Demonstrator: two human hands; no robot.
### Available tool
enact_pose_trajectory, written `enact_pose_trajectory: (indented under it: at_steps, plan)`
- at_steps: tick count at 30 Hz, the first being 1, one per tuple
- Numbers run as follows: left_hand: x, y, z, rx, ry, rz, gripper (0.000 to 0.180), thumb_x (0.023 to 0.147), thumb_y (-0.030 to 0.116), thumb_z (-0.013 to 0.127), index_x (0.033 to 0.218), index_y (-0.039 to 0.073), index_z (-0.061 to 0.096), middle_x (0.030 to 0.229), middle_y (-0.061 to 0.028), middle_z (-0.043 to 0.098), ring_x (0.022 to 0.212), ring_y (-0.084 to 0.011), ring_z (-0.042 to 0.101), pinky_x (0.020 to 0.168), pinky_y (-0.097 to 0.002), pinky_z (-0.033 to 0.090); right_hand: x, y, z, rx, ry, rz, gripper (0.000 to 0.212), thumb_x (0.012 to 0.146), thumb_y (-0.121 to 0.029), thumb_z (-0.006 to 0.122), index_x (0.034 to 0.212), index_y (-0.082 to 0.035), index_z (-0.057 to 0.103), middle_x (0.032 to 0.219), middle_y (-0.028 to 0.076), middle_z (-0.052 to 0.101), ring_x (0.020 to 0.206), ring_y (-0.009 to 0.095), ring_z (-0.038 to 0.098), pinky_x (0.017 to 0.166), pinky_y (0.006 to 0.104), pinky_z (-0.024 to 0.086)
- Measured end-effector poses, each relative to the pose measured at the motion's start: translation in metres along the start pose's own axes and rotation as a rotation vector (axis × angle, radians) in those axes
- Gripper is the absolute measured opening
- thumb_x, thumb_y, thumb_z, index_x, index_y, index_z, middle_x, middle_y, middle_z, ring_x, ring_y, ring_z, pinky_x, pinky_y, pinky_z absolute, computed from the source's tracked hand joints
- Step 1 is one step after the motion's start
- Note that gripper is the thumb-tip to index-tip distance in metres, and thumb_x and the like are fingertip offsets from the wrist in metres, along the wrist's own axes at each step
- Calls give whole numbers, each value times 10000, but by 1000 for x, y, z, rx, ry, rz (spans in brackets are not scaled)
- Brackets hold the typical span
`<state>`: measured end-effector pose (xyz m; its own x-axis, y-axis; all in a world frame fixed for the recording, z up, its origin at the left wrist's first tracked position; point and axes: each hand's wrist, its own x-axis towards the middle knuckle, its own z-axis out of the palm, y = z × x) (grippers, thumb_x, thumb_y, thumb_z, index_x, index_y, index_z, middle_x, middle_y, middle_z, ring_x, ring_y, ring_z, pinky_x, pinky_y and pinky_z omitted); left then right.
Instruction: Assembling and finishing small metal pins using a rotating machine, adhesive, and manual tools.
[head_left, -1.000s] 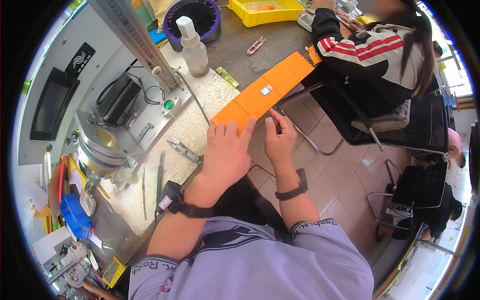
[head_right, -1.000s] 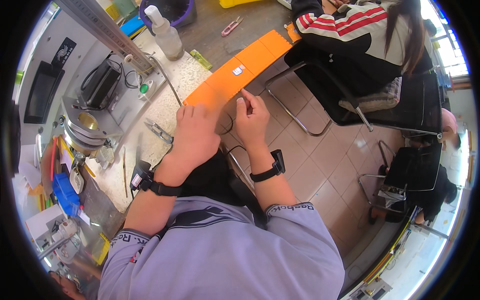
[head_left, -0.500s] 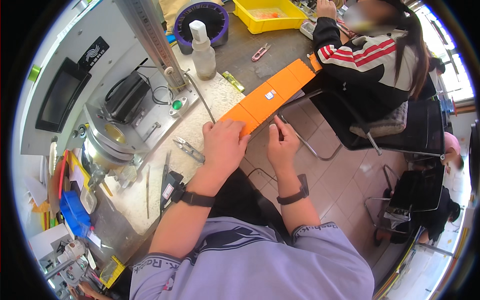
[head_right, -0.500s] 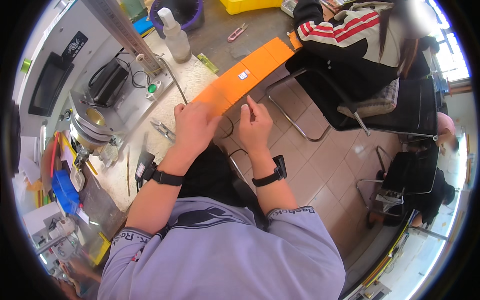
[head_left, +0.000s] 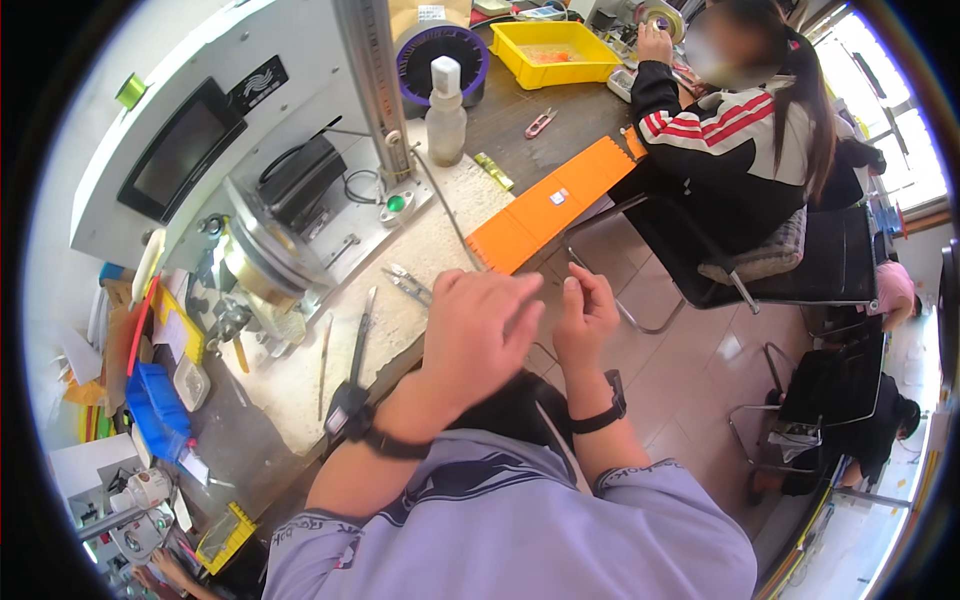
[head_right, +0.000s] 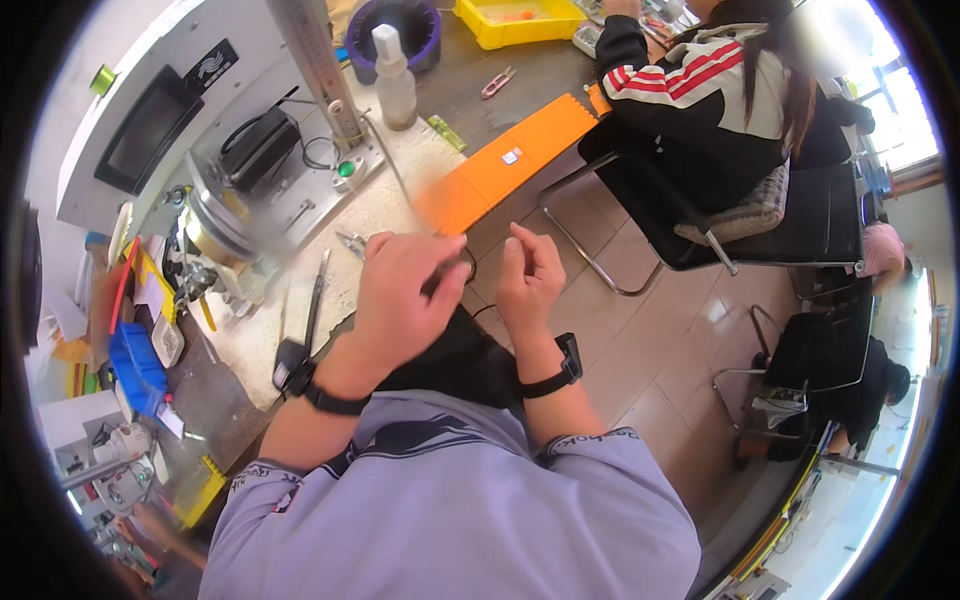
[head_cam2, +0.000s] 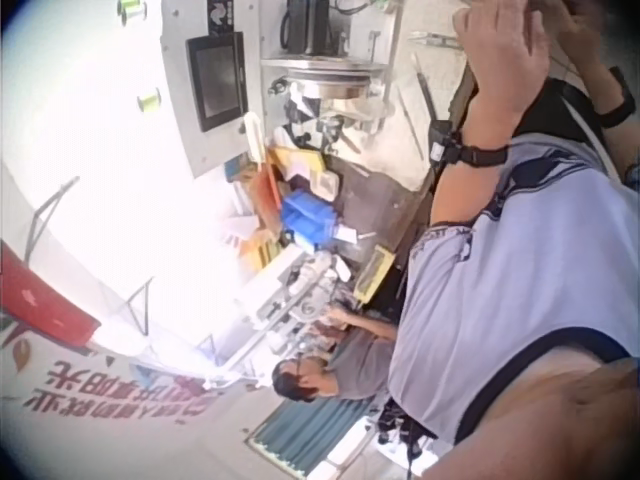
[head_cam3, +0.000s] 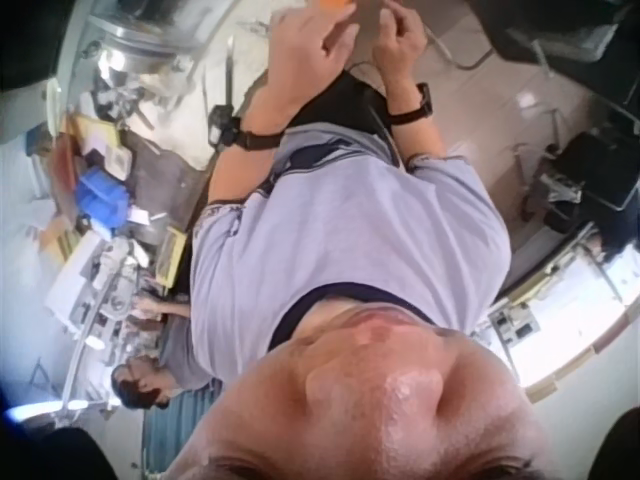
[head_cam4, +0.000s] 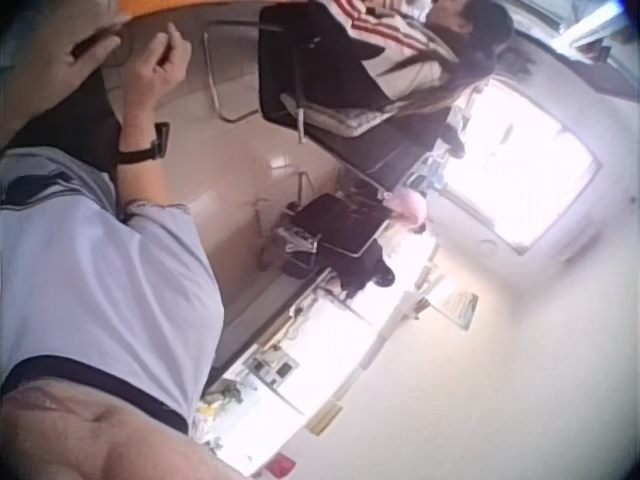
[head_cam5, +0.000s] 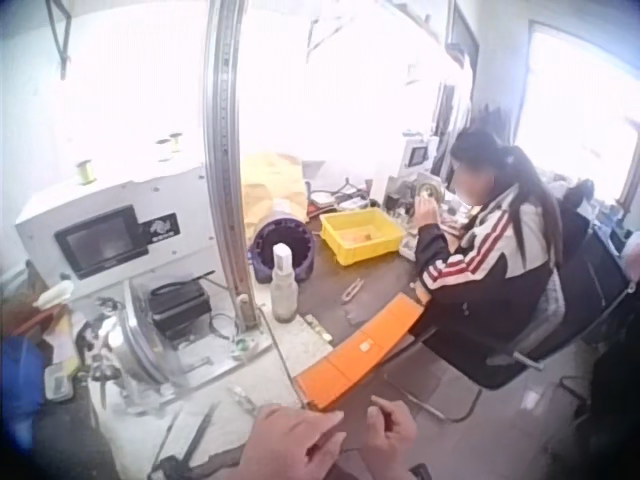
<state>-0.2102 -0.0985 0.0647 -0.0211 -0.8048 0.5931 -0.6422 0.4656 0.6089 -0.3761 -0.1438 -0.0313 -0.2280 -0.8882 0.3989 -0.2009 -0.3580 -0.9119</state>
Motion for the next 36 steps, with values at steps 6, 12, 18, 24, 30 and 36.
enact_pose_trajectory:
  at_steps: [6,12,18,24,30,36]
  plan:
    - [-3,107,-122,-6,213,396,358,711,1,778,980,216,678,889,-5,696,752,-193,634,631,-337,331,-17,-32,22,54,-103,-31,137,966,-3,611,1072,21,694,863,-10,559,748,54,503,659,200,414]
    - [-47,152,-182,308,281,70,250,783,208,727,1028,173,694,852,-2,617,677,-176,571,643,-359,352,-26,-44,53,171,-187,16,154,990,-8,599,1101,41,694,939,-5,625,826,56,552,747,191,453]
    - [-80,162,-221,400,279,-141,316,769,162,762,1060,201,647,865,6,602,662,-194,554,656,-383,338,-1,-47,70,-158,-186,-148,210,985,-84,640,1143,40,698,995,34,678,863,68,600,770,206,481]
    - [-81,148,-235,328,235,-220,407,755,117,796,1093,229,599,878,13,586,647,-212,538,668,-407,324,126,1,39,-524,-76,-174,354,915,-200,727,1178,34,696,967,100,725,814,172,672,770,299,531]
    - [-90,93,-217,193,416,60,444,833,136,750,1125,144,416,825,-40,500,614,-216,472,663,-444,319,185,39,21,-1027,-156,-346,559,829,-415,775,1251,-63,673,1183,224,654,1122,402,610,994,485,470]
    - [-155,7,-177,93,48,4,140,842,58,618,881,78,486,755,-77,490,625,-247,436,689,-423,378,202,60,-2,-1073,-187,-173,635,830,-461,748,1297,-45,639,1260,218,623,1189,409,569,1037,470,444]
